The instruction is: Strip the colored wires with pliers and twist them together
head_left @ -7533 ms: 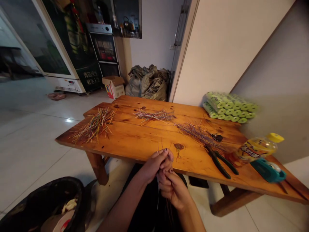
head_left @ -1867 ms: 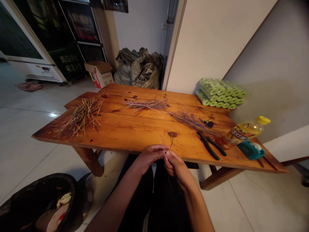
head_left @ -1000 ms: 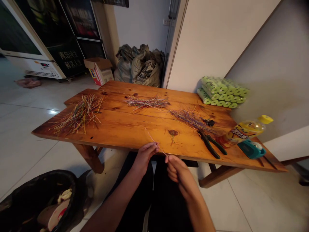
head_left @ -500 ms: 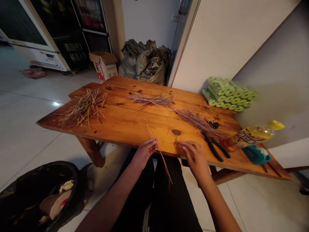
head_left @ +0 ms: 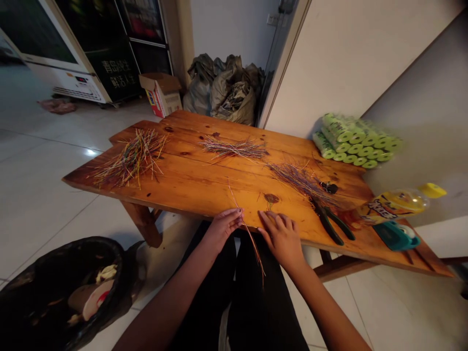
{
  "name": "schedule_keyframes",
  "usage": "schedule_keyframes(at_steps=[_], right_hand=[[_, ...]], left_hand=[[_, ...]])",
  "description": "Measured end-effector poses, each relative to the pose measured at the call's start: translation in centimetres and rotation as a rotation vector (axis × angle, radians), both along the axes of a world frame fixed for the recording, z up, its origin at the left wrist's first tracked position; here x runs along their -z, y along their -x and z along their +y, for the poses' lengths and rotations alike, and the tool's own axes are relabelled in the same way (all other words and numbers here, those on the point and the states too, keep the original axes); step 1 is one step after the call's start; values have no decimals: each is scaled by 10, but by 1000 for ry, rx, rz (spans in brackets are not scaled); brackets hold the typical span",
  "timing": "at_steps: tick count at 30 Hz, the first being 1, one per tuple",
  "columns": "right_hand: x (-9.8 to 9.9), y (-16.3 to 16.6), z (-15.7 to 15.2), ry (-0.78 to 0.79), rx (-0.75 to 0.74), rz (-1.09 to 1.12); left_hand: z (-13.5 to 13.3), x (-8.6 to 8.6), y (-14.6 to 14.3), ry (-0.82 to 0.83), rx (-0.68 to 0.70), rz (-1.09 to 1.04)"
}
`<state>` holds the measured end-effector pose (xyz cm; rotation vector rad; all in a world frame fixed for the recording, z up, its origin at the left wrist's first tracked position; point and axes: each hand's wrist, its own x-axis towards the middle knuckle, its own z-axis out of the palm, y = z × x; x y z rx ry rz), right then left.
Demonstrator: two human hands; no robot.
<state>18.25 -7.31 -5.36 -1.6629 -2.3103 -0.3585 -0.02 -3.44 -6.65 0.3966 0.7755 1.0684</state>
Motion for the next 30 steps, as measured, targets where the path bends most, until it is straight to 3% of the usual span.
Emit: schedule_keyframes(at_steps=[4, 11, 18, 21, 25, 27, 30], right_hand=[[1, 0, 2, 24, -27, 14], [7, -3, -5, 42, -242, 64], [15, 0, -4, 1, -262, 153], [13, 1, -3, 7, -183, 500], [-2, -5, -2, -35, 143, 1192], [-13, -9, -1, 2, 234, 1370], [-28, -10, -4, 180, 257, 1451]], left_hand=[[0, 0, 0, -7, 8, -19], [1, 1, -1, -9, -6, -24], [0, 2, 0, -9, -8, -18], [0, 2, 0, -20, 3, -20], [-1, 3, 0, -73, 15, 1], [-3, 0, -1, -98, 2, 25], [-9, -8, -4, -168, -32, 112]])
